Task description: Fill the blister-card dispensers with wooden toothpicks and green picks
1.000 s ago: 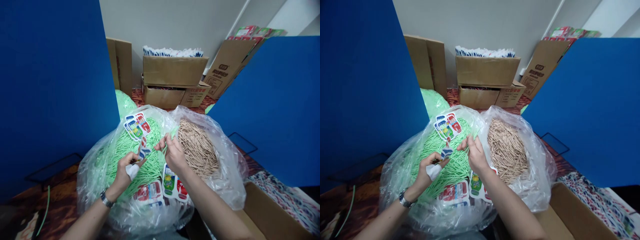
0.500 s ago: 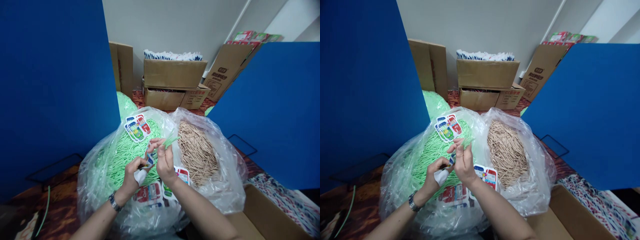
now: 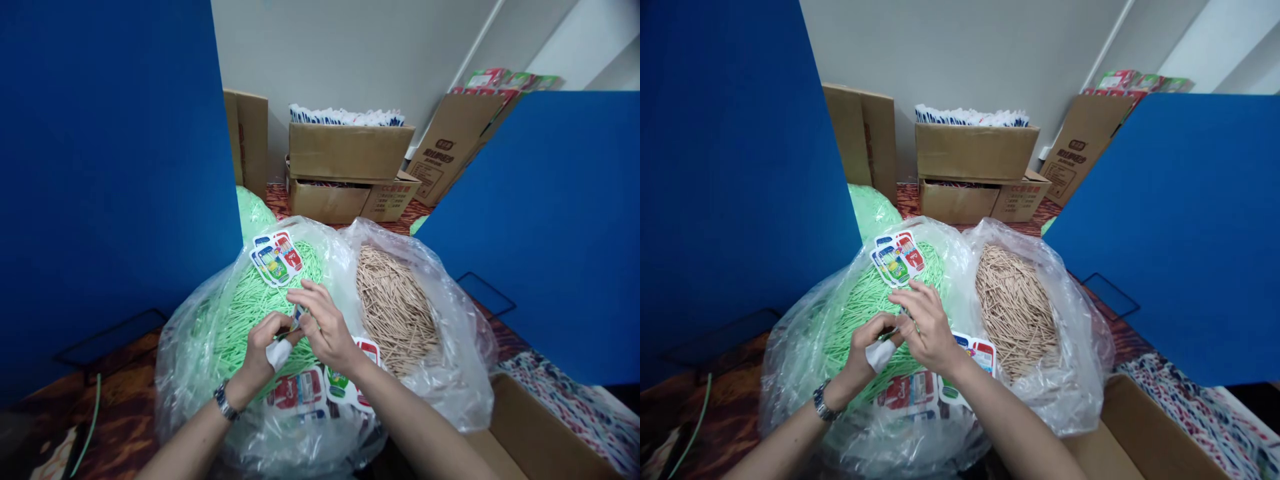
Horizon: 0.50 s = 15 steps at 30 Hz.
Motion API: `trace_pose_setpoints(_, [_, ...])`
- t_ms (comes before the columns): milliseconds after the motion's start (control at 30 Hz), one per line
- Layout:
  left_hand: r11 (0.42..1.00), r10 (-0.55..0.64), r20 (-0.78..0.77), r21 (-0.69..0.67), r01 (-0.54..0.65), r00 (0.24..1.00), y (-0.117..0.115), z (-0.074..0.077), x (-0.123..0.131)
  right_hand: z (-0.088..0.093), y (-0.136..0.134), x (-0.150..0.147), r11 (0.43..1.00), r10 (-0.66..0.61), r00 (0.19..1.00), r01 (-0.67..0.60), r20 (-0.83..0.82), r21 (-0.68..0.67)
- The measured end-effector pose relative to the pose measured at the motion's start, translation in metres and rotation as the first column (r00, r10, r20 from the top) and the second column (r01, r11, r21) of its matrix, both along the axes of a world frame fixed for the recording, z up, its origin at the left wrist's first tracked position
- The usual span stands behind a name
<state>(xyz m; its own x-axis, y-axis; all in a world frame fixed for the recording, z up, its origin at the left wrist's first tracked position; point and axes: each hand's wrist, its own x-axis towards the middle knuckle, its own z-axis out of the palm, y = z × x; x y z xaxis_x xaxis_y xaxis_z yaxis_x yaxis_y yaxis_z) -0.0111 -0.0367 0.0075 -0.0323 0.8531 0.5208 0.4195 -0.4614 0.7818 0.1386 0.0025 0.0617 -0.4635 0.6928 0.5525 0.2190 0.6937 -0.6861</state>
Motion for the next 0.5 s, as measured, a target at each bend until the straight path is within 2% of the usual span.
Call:
trace_pose_setpoints(67, [1.000,-0.011,-0.012,-0.010,0.011,1.000,0.000,0.000,-0.002,-0.001,0.000,0.001,1.000,-0.009,1.000,0.010,-0.010,0.008])
trace_pose_setpoints(200, [0.999,-0.042,-0.019,0.023,0.042,0.999,-0.001,0.000,-0.005,0.002,0.010,0.007,0.988,-0.083,0.986,0.062,-0.145,-0.143])
trace_pose_setpoints(300, [0.996,-0.042,-0.025,0.077,0.044,0.999,0.000,-0.002,-0.006,0.005,0.026,0.015,0.973,-0.139,0.981,0.110,-0.136,-0.202])
trace_pose_setpoints(367, [0.991,-0.035,-0.039,0.126,0.040,0.999,0.001,-0.004,-0.007,0.005,0.038,0.018,0.956,-0.118,0.989,0.088,-0.092,-0.280])
trace_pose_setpoints(500, [0.965,-0.049,-0.095,0.254,0.072,0.994,0.002,-0.004,-0.007,0.001,0.049,0.022,0.883,0.007,0.999,-0.026,-0.043,-0.468])
